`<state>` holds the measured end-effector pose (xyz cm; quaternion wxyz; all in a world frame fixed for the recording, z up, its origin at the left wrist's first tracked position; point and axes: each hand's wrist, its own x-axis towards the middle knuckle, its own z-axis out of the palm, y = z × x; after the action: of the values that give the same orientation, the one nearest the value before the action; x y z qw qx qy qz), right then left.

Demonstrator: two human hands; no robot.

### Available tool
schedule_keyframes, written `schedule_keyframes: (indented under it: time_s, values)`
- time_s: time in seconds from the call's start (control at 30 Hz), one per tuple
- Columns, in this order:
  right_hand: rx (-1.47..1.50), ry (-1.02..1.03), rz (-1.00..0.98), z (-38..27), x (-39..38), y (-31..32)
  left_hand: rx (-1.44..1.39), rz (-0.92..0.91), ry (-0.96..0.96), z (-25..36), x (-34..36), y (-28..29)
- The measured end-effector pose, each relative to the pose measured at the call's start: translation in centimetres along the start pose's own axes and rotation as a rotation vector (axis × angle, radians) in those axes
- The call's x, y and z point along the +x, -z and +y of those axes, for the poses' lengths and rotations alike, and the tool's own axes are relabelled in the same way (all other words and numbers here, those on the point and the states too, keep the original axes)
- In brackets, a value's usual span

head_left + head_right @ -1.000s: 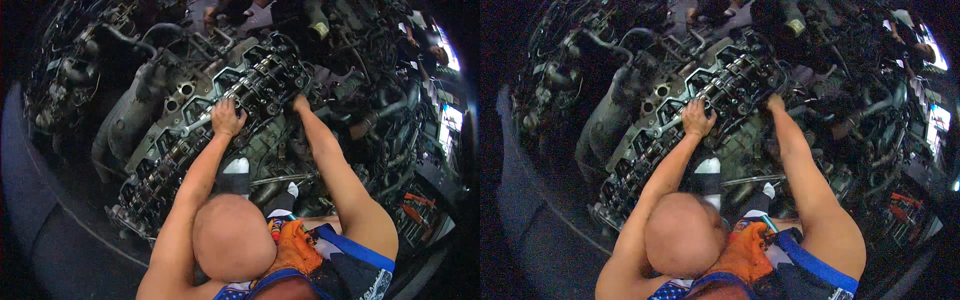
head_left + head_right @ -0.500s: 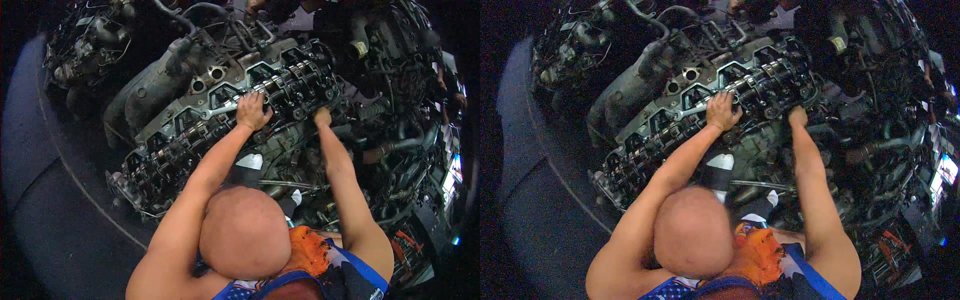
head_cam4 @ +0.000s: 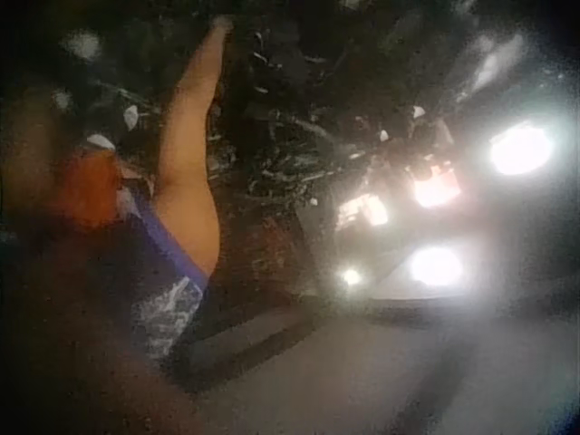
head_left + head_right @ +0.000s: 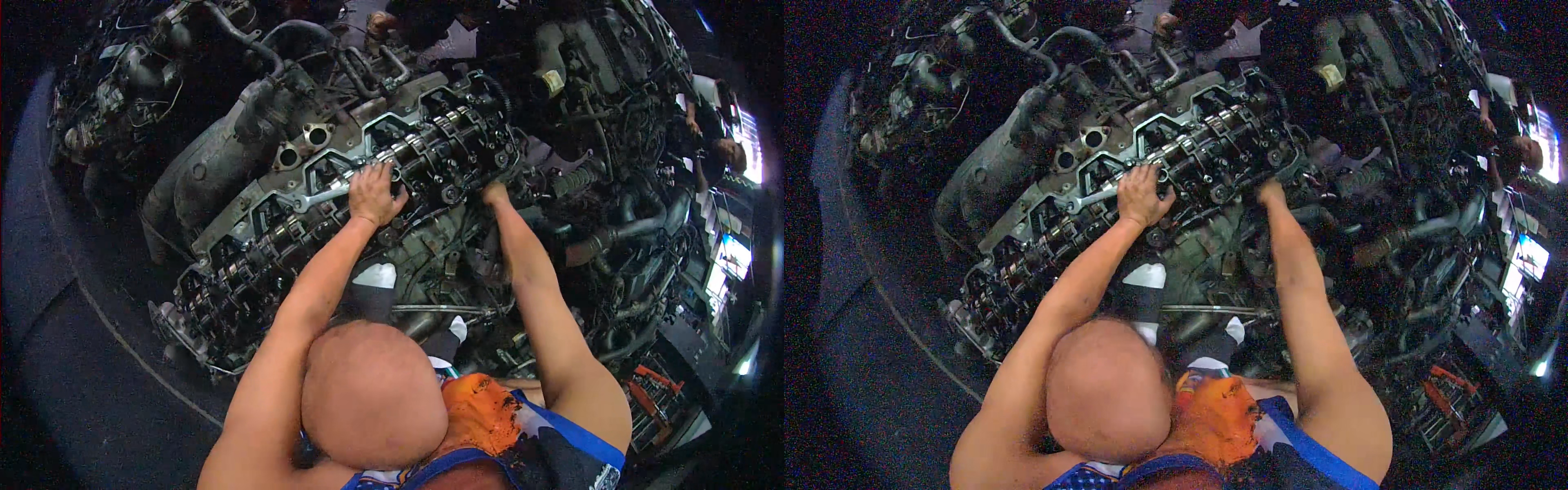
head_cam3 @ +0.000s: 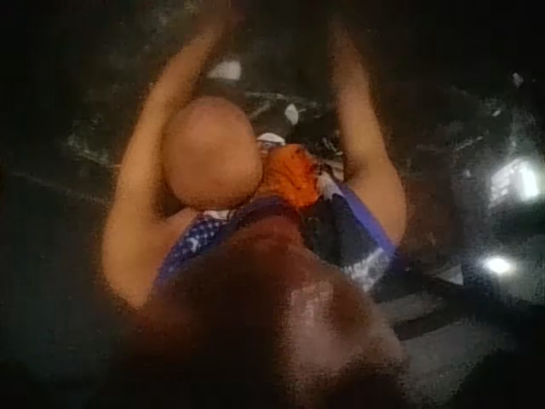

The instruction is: The person works on an open engine block, using a wrench to tighten or loosen bolts on the cylinder head and manipulating engine components by hand.

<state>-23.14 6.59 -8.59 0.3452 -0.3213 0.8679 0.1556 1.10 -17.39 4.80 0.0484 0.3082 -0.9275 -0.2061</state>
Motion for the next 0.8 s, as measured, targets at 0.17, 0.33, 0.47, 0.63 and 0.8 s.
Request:
schedule_keyframes:
  time_s: [0.17,0.33,0.47,0.63,0.8]
  values:
    - [0.318,-0.434,0.204,-6.0,-4.0,3.7,-0.043,-0.081,0.029,-0.2,0.2,0.4]
    - [0.017,-0.129,0.017,2.2,0.0,-0.3,-0.116,0.017,-0.033,2.1,0.6,-0.7]
    - [-0.233,0.169,0.07,1.4,0.2,0.0,-0.081,-0.061,0.025,0.9,0.3,-0.6]
    - [0.212,-0.24,0.218,-3.6,-2.6,2.3,-0.054,-0.041,0.037,0.1,0.1,-0.2]
    - [0.426,-0.387,0.214,-0.9,-1.9,1.0,-0.051,-0.075,0.017,0.7,0.1,-0.3]
